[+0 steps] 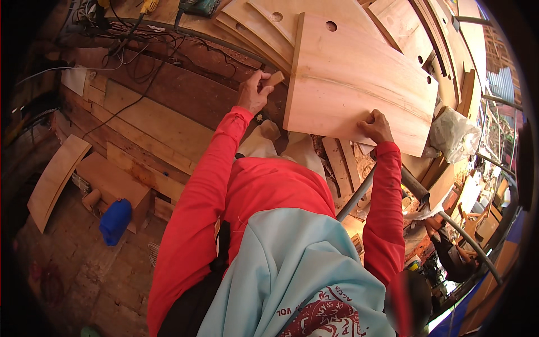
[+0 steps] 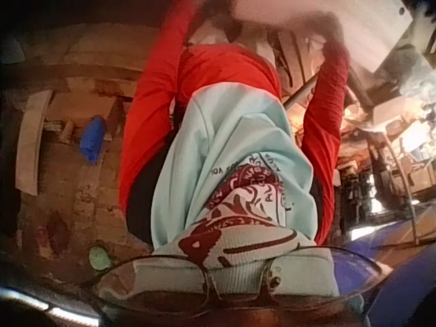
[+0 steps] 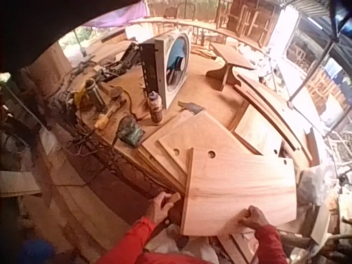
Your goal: Inspecting, fitting, and assembling wooden panels in a workshop environment.
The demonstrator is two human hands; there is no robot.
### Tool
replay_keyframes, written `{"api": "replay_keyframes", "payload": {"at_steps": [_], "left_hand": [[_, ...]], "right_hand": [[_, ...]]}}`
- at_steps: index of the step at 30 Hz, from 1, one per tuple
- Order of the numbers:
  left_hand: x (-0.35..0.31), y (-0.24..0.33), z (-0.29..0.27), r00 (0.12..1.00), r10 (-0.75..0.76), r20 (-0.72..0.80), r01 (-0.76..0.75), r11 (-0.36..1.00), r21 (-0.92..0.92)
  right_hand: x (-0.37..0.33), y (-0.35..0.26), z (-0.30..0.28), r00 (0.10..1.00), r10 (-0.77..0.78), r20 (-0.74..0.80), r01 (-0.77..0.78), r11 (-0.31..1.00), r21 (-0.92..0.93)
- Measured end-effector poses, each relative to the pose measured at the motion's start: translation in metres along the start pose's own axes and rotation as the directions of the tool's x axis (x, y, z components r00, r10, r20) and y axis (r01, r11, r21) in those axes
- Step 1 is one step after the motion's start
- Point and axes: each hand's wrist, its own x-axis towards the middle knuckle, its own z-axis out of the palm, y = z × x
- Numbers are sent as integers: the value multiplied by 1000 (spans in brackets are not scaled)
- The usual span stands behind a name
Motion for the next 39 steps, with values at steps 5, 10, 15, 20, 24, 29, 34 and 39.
{"api": "replay_keyframes", "payload": {"at_steps": [5, 10, 15, 20, 24, 29, 34, 39], "left_hand": [[5, 31, 5, 985, 169, -36, -170, 985, -39], [5, 19, -6, 978, 205, -22, -203, 976, 82], [1, 36, -12, 971, 235, -47, -234, 972, 27], [8, 46, -6, 964, 264, -18, -261, 962, 77], [12, 45, -11, 970, 221, 98, -235, 956, 177], [7, 13, -19, 967, 236, 98, -250, 952, 175], [3, 44, -25, 976, 198, 86, -207, 973, 105], [3, 67, -29, 992, 59, 116, -64, 997, 46]], "right_hand": [[-1, -7, -3, 993, 95, 72, -94, 995, -10], [1, -7, -3, 994, 91, 53, -90, 996, -25], [1, 1, 1, 1000, 14, -4, -14, 1000, -19], [-1, -14, -4, 984, 149, 93, -153, 988, 30], [-1, 0, 2, 995, 97, 34, -97, 995, -14], [-2, 1, 5, 997, -17, -74, 15, 999, -28], [-5, -1, 2, 998, 57, -10, -57, 998, 32], [-10, -20, -1, 996, 90, 1, -90, 996, -18]]}}
